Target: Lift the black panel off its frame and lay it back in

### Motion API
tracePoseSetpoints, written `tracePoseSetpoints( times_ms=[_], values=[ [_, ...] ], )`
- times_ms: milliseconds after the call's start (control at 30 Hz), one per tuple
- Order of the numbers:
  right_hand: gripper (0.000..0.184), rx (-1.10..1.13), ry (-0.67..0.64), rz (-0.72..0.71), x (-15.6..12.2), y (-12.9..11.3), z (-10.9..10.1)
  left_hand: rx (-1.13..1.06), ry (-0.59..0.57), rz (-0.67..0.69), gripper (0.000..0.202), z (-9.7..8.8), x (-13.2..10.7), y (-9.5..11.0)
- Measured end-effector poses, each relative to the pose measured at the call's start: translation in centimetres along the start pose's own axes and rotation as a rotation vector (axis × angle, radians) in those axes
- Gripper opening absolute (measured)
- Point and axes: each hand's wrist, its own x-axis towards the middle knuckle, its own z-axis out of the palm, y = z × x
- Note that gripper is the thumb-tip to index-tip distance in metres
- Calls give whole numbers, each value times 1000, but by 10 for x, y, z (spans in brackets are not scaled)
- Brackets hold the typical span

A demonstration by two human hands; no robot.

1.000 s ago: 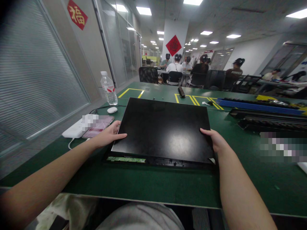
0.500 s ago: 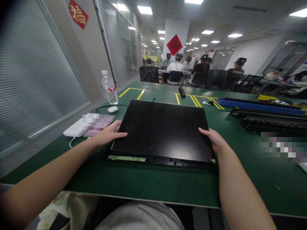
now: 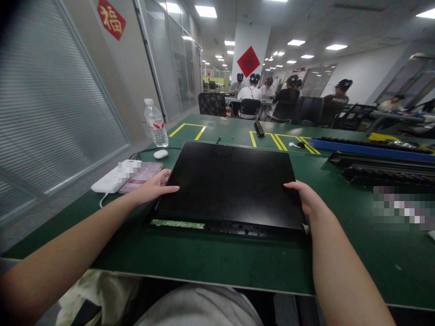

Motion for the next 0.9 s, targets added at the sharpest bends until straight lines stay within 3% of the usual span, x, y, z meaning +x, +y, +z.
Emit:
tracePoseSetpoints(
  times_ms=[100, 300, 900],
  values=[
    [32, 81, 55, 2, -1, 0, 2, -34, 14, -3, 59, -2, 1, -2],
    [39, 76, 60, -140, -2, 1, 5, -88, 12, 39, 60, -1, 0, 0],
    [46, 48, 33, -115, -1, 5, 7, -98, -32, -9, 68, 0, -1, 1]
  ],
)
